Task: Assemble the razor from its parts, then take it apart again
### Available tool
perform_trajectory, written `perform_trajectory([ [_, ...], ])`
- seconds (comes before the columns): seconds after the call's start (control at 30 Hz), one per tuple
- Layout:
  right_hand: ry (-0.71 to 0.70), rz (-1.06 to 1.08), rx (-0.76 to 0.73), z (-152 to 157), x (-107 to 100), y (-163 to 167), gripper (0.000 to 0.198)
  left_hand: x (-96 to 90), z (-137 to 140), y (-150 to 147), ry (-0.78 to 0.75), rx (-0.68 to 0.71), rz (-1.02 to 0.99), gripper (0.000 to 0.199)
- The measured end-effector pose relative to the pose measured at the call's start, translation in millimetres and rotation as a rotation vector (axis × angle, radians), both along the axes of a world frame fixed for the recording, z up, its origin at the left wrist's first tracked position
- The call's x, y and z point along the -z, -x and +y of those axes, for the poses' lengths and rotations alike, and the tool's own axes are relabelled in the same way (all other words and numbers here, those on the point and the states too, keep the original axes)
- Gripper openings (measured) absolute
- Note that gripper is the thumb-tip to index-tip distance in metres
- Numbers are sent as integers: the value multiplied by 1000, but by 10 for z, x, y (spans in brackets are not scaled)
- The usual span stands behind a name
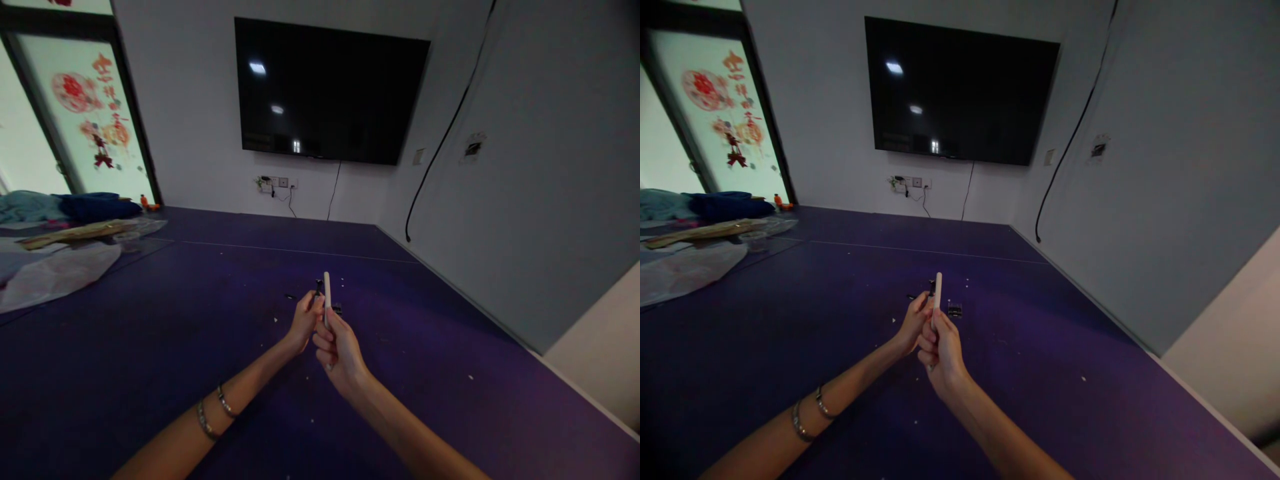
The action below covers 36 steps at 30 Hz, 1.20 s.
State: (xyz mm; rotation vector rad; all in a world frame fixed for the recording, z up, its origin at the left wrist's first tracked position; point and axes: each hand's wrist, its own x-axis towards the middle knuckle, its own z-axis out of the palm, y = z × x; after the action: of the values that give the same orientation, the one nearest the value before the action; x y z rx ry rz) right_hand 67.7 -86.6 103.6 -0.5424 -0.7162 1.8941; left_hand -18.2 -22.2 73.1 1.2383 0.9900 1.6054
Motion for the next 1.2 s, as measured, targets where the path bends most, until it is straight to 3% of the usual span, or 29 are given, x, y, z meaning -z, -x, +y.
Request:
perform_trajectory([
  [0.23, 44, -34, -30, -91, 95, 10, 29, -18, 25, 8, 64, -3, -19, 26],
  [0.5, 52, 6, -16, 2, 16, 25, 26, -14, 9, -3, -28, -55, -7, 26],
  [0.7, 97, 11, -37, -26, 35, -31, 22, 35, 104, 36, 192, 44, -195, 31],
  [0.8, -46, -3, 53, 100, -125, -116, 19, -19, 125, 97, 344, 122, -277, 28],
  [0.93, -355, -132, 207, 396, -379, -312, 18, -132, 117, 191, 479, 222, -307, 14],
  [1.07, -594, -522, 300, 796, -405, -561, 21, -171, 109, 197, 553, 204, -303, 6],
  [1.2, -787, -1036, 381, 1134, -193, -734, 25, -132, 91, 112, 592, 169, -296, 9],
])
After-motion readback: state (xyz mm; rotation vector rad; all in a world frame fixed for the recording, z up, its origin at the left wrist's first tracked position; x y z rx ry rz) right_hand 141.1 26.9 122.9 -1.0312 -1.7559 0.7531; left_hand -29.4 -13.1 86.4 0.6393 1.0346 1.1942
